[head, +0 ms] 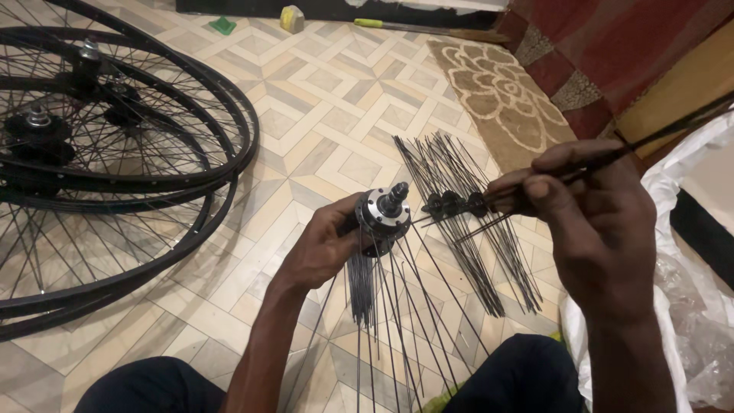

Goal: The person inserts bicycle spokes into the holes of a bicycle hub one by one. They hold the hub in one hand and pick up spokes from the floor with the other, feeding them into the hub flanges.

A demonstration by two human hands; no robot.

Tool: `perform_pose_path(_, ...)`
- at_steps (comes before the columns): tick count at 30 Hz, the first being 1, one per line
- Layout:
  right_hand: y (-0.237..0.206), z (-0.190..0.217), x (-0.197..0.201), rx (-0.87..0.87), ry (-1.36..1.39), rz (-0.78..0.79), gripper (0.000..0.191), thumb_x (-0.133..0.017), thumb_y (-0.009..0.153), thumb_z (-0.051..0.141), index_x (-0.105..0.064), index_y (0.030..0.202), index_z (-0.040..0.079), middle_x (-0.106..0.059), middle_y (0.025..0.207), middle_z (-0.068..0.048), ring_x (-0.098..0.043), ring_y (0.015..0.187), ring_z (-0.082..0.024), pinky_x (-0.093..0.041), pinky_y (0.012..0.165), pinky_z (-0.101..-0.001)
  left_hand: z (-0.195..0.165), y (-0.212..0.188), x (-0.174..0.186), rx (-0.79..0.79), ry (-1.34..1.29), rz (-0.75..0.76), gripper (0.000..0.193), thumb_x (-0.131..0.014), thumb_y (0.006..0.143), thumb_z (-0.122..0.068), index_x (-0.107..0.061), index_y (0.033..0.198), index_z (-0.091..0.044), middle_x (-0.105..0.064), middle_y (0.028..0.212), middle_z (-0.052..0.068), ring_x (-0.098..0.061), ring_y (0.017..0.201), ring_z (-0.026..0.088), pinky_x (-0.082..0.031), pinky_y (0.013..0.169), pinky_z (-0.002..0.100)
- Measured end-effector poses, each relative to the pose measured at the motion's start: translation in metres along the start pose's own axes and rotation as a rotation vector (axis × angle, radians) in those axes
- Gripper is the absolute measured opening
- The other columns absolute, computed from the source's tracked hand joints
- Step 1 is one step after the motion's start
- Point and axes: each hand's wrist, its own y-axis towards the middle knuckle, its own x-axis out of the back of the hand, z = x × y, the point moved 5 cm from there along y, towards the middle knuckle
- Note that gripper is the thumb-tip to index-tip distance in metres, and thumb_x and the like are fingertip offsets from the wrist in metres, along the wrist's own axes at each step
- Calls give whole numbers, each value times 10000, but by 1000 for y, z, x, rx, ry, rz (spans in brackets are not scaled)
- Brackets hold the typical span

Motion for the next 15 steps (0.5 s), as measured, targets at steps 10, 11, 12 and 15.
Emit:
perform_pose_path(10,1,-22,-10,9,92,101,167,-528,1059,-44,-497,1211,19,-720,1061,-190,-738,1000,-222,-639,899,-352,1,0,-3,12,63,15,376,-665,938,-64,-655,1309,-2,-731,1042,65,-690,978,138,-591,889,335)
perform_pose_path(11,0,-23,-8,4,86,91,169,-527,1064,-47,-495,1217,20,-718,1064,-188,-735,1002,-221,-634,900,-351,1,1,-3,9,66,17,371,-667,947,-67,-650,1312,-4,-731,1042,64,-687,973,135,-590,881,331)
perform_pose_path(12,-1,-25,-6,0,78,79,171,-526,1069,-49,-494,1222,20,-716,1066,-187,-732,1003,-219,-629,901,-351,1,1,-3,5,68,21,366,-670,955,-70,-646,1315,-5,-730,1043,64,-684,968,132,-589,872,326)
perform_pose_path(15,0,-29,-5,1,76,99,170,-526,1058,-56,-504,1210,18,-726,1051,-183,-733,996,-226,-637,897,-356,1,0,-5,11,17,33,377,-674,943,-57,-637,1313,4,-718,1024,65,-685,945,136,-593,868,321)
